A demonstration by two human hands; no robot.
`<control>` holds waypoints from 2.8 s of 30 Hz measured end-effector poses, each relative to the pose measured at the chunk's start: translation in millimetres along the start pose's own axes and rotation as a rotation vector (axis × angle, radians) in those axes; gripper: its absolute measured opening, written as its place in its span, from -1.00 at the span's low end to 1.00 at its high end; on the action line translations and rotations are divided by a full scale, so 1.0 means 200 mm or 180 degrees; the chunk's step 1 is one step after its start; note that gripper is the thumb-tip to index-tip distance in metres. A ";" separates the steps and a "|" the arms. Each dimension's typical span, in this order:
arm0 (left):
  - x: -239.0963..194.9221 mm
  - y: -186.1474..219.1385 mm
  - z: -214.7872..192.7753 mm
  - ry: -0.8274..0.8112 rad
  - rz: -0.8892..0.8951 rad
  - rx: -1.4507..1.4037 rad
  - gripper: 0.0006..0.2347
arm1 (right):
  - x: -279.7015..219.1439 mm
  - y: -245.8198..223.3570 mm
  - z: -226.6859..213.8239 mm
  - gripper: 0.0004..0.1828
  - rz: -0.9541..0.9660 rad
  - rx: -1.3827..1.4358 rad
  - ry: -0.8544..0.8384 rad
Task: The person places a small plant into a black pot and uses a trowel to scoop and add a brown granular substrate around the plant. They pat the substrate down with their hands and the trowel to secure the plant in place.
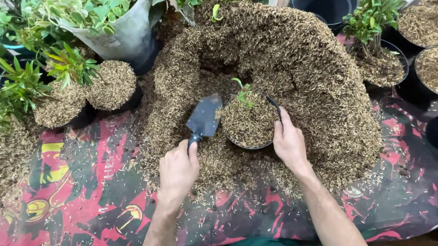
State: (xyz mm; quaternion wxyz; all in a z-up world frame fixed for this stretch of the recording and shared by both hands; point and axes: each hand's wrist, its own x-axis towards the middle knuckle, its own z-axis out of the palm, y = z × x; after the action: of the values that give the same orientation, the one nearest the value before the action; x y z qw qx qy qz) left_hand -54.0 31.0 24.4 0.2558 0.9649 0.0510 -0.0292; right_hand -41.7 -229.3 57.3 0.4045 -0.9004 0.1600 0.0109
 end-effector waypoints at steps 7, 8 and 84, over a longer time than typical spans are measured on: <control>-0.12 -0.09 0.12 -0.0798 -0.0415 0.0025 -0.69 | 0.18 0.18 0.07 -0.44 -0.0482 0.0186 -0.0027; -0.09 -0.11 0.16 -0.0692 -0.0328 0.0011 -0.69 | 0.18 0.19 0.07 -0.45 -0.0497 0.0163 0.0006; 0.29 -0.01 0.42 0.0567 0.0133 -0.0134 -0.73 | 0.03 0.01 0.00 -0.47 -0.0378 -0.0032 0.0143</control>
State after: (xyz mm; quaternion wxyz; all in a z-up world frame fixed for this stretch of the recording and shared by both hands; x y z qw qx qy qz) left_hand 1.2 -5.1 -54.7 0.2711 0.9590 0.0540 0.0631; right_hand -36.0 -231.8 54.1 0.3962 -0.9103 0.1154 -0.0325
